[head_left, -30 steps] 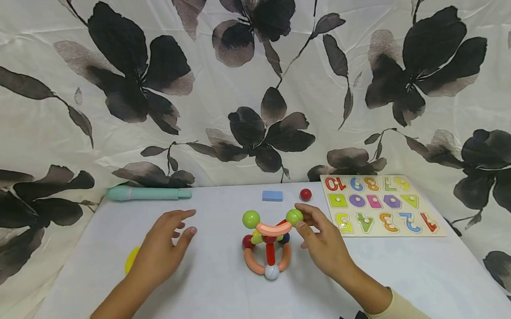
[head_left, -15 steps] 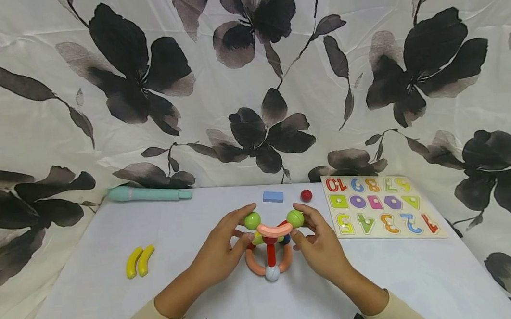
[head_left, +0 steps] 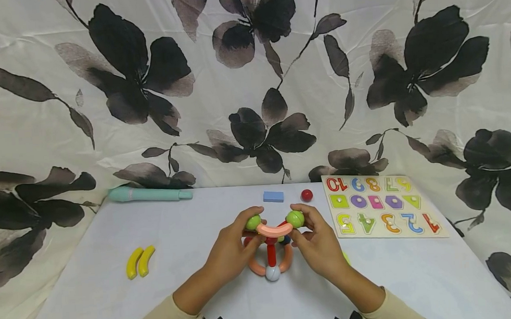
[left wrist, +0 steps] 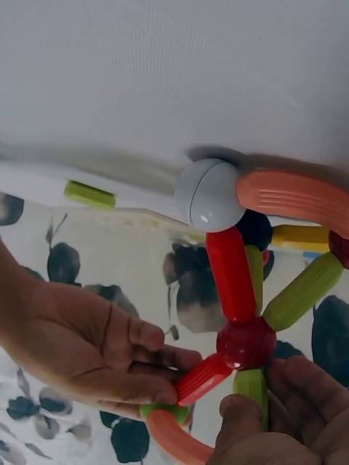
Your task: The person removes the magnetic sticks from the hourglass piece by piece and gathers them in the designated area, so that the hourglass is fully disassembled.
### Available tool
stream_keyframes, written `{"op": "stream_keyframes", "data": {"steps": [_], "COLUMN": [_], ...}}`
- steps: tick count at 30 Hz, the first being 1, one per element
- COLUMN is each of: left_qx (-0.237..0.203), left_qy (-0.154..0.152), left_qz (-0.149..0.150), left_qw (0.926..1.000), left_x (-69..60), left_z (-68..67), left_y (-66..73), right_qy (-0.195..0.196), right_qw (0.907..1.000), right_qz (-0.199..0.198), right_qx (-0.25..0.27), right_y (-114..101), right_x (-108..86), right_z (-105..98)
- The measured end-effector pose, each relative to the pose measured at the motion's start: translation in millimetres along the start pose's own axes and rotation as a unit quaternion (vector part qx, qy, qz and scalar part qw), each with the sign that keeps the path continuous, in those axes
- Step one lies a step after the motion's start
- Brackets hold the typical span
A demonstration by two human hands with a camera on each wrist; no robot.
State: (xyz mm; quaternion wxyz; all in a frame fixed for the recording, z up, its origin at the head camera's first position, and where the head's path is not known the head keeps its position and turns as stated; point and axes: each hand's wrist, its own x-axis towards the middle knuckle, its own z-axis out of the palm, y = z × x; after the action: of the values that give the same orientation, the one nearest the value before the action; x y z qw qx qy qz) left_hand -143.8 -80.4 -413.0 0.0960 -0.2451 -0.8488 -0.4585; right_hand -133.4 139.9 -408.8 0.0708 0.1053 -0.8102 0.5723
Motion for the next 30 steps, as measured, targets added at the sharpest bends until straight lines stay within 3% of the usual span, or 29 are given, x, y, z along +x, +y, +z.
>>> {"op": "stream_keyframes", "data": {"steps": [9, 30], "left_qx": [0.014, 0.022], "left_qy": [0.022, 0.03], "left_qz": [-0.02, -0.018], "left_qw": [0.9995, 0.9992], "left_x": [2.6, 3.2], "left_z": [5.6, 5.7], "left_y": [2.7, 1.1], "right_qy": [0.004, -0.012], "right_qw": [1.0, 0.9957], "right_qz": [0.003, 0.054], "right_qx": [0.006, 0.074], "right_y": [-2.3, -4.8], "right_x": [0.7, 2.0], "right_z": [0.1, -3.8]}}
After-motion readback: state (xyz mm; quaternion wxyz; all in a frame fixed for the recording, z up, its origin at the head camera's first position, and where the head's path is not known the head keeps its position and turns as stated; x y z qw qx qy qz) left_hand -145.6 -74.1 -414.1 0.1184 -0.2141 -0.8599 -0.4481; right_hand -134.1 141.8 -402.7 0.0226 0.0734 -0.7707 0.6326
